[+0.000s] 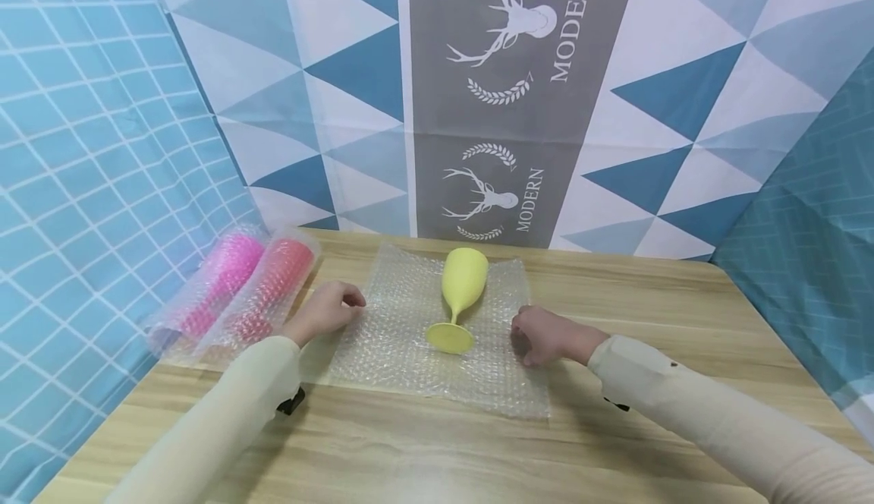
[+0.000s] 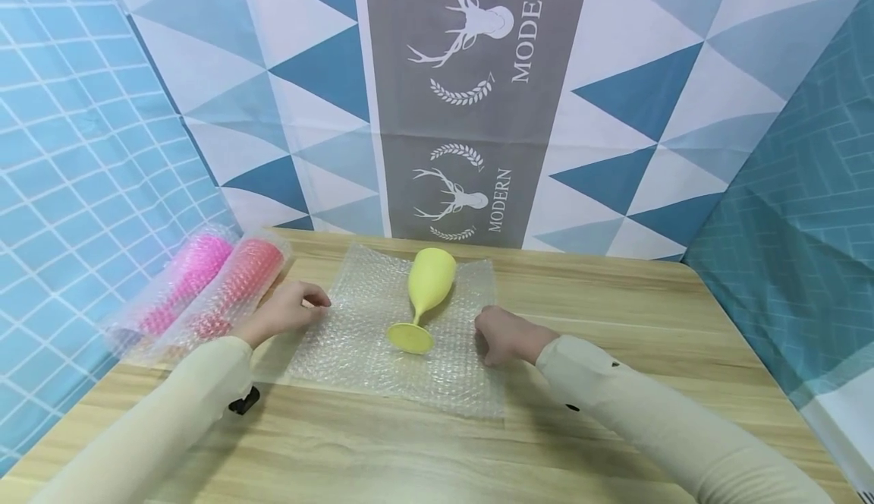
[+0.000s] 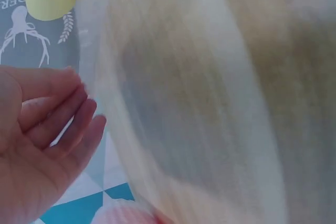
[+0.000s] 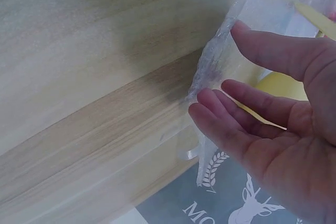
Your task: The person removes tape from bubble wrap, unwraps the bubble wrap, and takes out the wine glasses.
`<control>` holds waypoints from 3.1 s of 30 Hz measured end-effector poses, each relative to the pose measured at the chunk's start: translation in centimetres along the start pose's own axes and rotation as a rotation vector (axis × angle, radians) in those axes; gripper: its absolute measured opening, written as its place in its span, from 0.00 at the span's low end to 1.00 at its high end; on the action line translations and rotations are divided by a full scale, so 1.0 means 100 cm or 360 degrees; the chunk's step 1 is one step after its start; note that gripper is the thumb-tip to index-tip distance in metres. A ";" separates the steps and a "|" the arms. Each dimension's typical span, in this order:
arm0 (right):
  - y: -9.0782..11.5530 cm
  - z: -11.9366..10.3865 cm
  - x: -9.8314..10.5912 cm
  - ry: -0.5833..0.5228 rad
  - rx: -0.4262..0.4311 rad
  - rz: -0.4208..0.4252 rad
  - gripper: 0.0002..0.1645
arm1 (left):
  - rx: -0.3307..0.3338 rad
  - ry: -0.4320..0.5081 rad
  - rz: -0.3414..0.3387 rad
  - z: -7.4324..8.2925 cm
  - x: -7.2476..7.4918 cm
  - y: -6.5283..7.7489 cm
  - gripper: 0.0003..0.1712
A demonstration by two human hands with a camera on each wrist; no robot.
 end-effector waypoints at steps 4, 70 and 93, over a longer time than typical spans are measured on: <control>0.002 -0.002 0.004 0.0047 0.0023 0.0011 0.21 | 0.0081 0.0073 0.0080 -0.003 0.001 0.007 0.12; -0.081 0.003 0.070 -0.1967 -0.1043 0.0178 0.17 | 0.0594 0.0690 -0.0176 0.000 -0.012 0.025 0.15; -0.103 -0.007 0.052 -0.2233 -0.1361 0.0445 0.49 | 0.0629 0.0630 -0.0155 0.002 -0.013 0.027 0.14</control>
Point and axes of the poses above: each hand's wrist, its own y-axis away from the middle knuckle, its own x-axis out of the back of the hand, z = x × y, the point moved 1 cm from there along -y, towards the middle knuckle, and after that the axes turned 9 degrees about -y, right-handed, at the moved point
